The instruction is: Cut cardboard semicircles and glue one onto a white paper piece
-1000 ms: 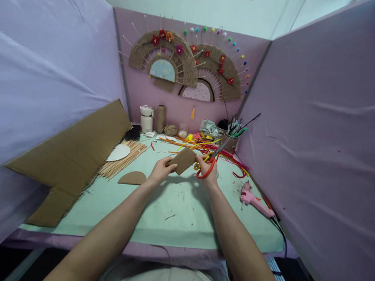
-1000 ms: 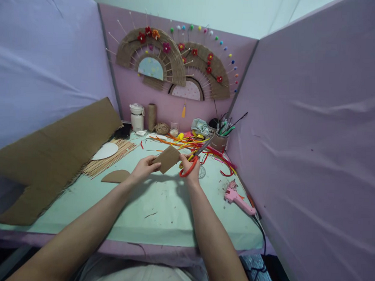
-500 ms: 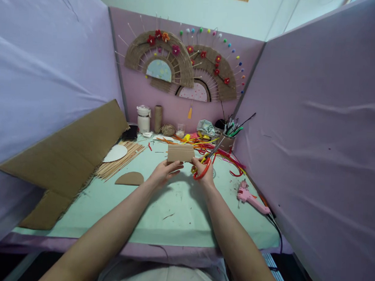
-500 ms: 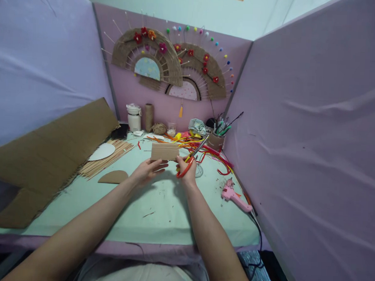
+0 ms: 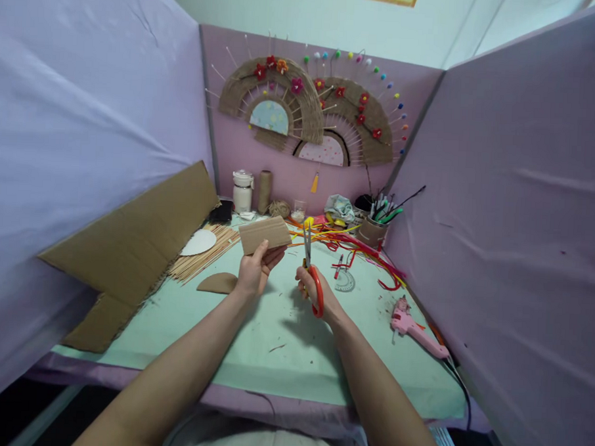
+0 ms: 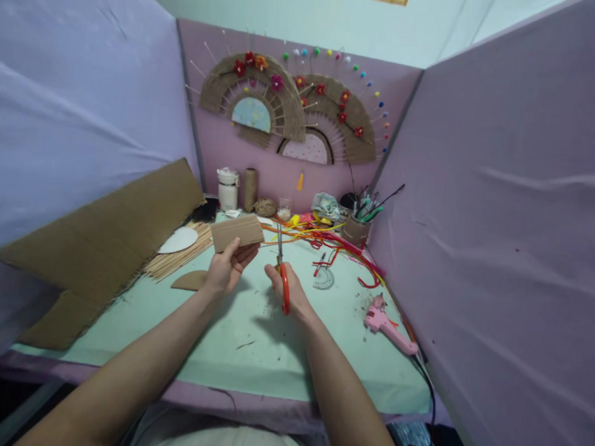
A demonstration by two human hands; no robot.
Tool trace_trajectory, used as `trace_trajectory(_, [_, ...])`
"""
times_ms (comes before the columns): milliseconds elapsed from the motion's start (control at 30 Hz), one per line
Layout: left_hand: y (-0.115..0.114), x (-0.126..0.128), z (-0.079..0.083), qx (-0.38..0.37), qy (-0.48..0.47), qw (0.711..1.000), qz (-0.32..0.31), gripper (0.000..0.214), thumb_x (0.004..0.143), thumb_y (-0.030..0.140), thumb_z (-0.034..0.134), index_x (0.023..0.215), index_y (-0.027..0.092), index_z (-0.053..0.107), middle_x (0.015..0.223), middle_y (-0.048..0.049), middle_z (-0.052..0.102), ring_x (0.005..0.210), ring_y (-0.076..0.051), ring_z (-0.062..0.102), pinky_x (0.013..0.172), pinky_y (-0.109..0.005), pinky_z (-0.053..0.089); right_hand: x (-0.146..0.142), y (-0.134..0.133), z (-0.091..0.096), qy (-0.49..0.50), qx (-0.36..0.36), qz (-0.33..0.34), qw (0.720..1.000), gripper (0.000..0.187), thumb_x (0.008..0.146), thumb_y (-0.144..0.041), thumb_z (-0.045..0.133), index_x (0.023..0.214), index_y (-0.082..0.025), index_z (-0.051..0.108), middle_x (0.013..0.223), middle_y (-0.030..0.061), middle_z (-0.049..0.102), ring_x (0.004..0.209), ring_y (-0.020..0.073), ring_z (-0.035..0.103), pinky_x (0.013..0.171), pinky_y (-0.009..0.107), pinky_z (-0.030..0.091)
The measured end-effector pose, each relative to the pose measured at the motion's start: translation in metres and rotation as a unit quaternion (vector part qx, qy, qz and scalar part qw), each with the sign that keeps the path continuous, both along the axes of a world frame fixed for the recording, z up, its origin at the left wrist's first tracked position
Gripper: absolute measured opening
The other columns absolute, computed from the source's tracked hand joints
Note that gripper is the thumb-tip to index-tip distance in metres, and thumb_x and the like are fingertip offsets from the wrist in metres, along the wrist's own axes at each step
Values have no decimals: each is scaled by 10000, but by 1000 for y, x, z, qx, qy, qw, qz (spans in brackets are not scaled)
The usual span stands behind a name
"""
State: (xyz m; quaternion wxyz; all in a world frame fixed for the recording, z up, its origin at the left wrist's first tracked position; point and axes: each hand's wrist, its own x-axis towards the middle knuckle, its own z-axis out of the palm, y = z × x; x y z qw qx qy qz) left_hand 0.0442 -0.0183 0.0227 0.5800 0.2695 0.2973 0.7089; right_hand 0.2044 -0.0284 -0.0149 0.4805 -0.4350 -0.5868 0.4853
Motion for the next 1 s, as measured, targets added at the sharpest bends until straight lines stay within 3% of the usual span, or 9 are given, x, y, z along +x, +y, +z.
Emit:
trace_trajectory(367, [-4, 0, -1, 38, -17, 999, -19, 256, 792, 308, 709, 944, 106, 670, 896, -128, 771, 918, -250, 739, 992, -423, 510, -14, -15, 2, -66, -40, 80, 994, 441, 815, -648, 552, 802, -208, 534, 609, -36, 525, 524, 130, 471, 502, 259, 385])
trace_trajectory(733, [-6, 6, -1, 20, -19, 999, -35, 215, 783, 260, 715, 925, 107, 663, 871, -128, 773, 850, -237, 748, 960, -425, 526, -15, -3, -11, -64, -58, 64, 994, 502, 841, -686, 476, 797, -188, 527, 551, -39, 491, 474, 117, 457, 475, 253, 381])
trace_trajectory(1000, [-6, 5, -2, 20, -16, 999, -42, 225, 761, 262, 722, 917, 118, 649, 843, -125, 771, 829, -233, 749, 905, -398, 555, -15, -8, -4, -44, -67, 66, 995, 503, 827, -686, 473, 806, -185, 510, 639, -33, 508, 487, 97, 450, 447, 234, 377])
